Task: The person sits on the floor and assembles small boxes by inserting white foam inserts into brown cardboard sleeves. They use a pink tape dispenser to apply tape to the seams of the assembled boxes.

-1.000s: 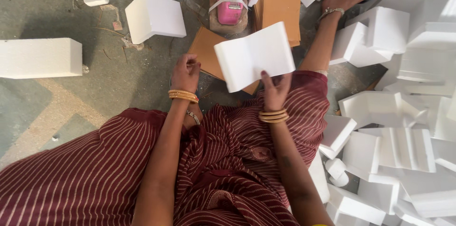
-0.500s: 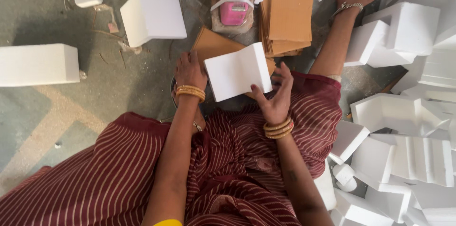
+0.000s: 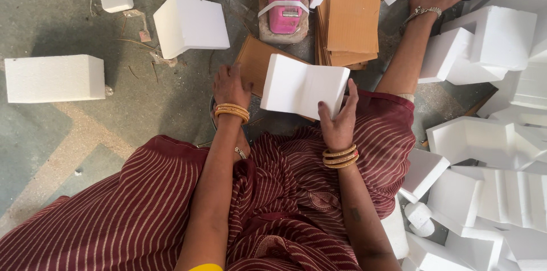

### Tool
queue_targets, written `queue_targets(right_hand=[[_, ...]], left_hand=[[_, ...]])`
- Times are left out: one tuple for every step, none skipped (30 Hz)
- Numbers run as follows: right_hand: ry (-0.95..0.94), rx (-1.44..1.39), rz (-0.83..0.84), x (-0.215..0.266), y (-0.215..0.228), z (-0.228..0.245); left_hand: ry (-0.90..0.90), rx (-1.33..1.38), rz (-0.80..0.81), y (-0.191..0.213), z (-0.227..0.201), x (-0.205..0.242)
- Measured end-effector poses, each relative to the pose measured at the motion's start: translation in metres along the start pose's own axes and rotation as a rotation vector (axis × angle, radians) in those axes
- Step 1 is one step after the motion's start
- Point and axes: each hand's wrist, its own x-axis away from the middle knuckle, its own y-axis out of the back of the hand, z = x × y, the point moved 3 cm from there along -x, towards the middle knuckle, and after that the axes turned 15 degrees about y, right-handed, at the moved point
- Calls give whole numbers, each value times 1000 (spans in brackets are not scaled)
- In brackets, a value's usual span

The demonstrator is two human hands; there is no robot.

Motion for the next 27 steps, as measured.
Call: queue_targets(right_hand=[[-44,-37,8,0,-4,-2],[-89,-75,15,0,-6,-4],[-68,-110,10,0,-8,-3],[-46,-146,4,0,-10,-2],[-28,-178,-7,1,-9,-2],[5,-143,-9,2,-10,-1],[36,-105,-11,5,-10,-1],[67,-68,-12,9,-9,0],[80,-85,-24,11,-11,-1],[93,-103,-36,13,-11,-1],[107,-121,-47,15,-13,-1],[154,-85,-51,15,-16,-1],[198,-45,-61,16,-18,-1],[241,-6,-71,17,-19,-1],[157,-80,-68,19,-20,-5],[73,-155,-66,23,-21,-8],[-3,-231,-63,21,-22,-12],[1,-284,-56,20,-22,-11],[7,-338,-49,19,-21,-10],[13,-392,-41,17,-20,-9],[-63,-448,-49,14,-18,-11],[-139,-505,-56,9,-15,-14],[-220,-563,-59,7,-12,-16],[-211,-631,-57,3,-7,-18],[-205,-695,-57,-1,-2,-20],[-197,-760,-57,-5,2,-23],[-155,-751,-22,-14,5,-25]], left_hand=[[4,26,-25,2,2,0],[9,52,-50,4,3,0],[10,78,-75,6,4,-2],[53,159,-53,8,7,-4],[90,241,-25,9,8,-5],[127,322,2,9,9,-7],[140,363,95,7,9,-5],[152,403,188,5,7,-4],[163,441,279,4,5,-3],[106,434,256,4,1,5],[48,427,232,4,-3,16],[-9,419,209,5,-8,25],[-85,339,168,5,-14,33],[-160,260,127,7,-21,39],[-235,180,87,9,-27,47],[-262,185,81,12,-31,52],[-290,193,69,17,-34,53],[-318,201,58,22,-37,55],[-286,285,100,27,-37,56],[-254,368,144,32,-36,58],[-220,451,185,36,-35,58],[-213,539,192,39,-35,59],[-200,623,202,42,-33,62],[-187,708,212,44,-31,64],[-216,699,215,43,-30,67],[-244,689,219,43,-29,68],[-280,682,219,42,-30,66]])
